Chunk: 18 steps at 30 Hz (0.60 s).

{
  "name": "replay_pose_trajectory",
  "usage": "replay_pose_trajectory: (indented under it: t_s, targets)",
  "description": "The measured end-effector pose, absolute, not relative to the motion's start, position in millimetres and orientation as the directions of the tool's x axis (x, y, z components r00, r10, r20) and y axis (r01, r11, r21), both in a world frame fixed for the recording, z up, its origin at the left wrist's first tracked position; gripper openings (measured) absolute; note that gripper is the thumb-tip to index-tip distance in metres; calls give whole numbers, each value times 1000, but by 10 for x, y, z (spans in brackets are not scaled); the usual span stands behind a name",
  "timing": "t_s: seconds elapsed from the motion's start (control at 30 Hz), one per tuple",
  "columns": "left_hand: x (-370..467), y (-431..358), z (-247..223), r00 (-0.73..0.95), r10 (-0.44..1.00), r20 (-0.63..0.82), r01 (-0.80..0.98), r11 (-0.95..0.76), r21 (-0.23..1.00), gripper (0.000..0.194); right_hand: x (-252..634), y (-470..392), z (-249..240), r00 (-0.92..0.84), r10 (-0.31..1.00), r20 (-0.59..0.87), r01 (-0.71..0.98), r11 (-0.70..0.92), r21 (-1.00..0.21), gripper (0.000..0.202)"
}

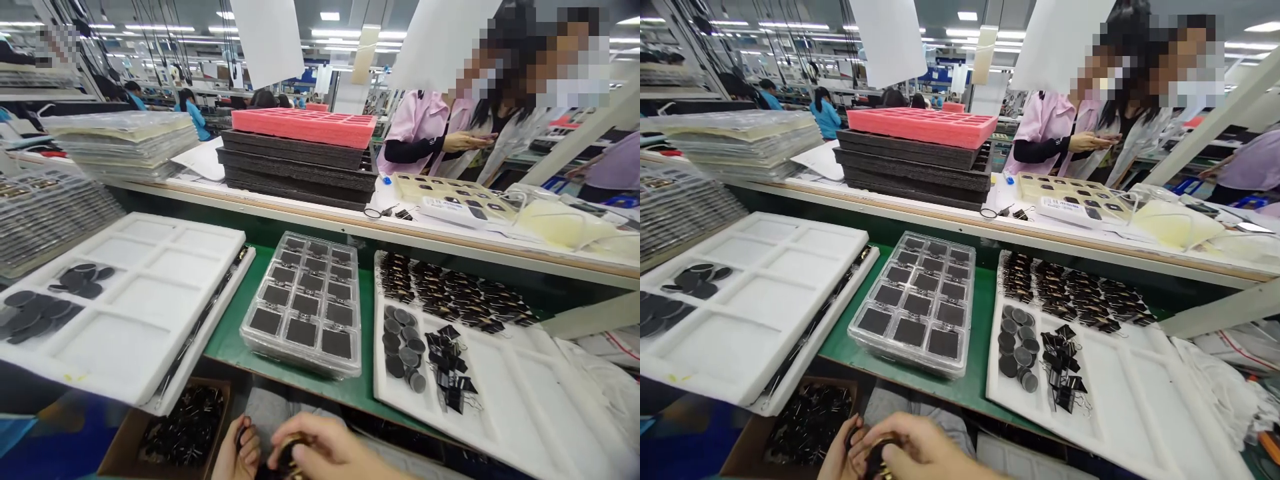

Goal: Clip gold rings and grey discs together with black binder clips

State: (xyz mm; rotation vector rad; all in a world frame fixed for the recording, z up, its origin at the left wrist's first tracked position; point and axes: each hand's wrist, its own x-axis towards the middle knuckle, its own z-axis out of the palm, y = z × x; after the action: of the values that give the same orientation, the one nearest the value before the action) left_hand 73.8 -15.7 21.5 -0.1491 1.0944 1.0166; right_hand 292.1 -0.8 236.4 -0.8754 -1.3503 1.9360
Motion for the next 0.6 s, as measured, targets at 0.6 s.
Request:
replay_pose_trajectory:
  t_s: [0.6]
  targets:
    - [857,-183,506,157,539,-827,-929,366,62,16,3065,3156,2784,-161,943,292,879,272,-392,21]
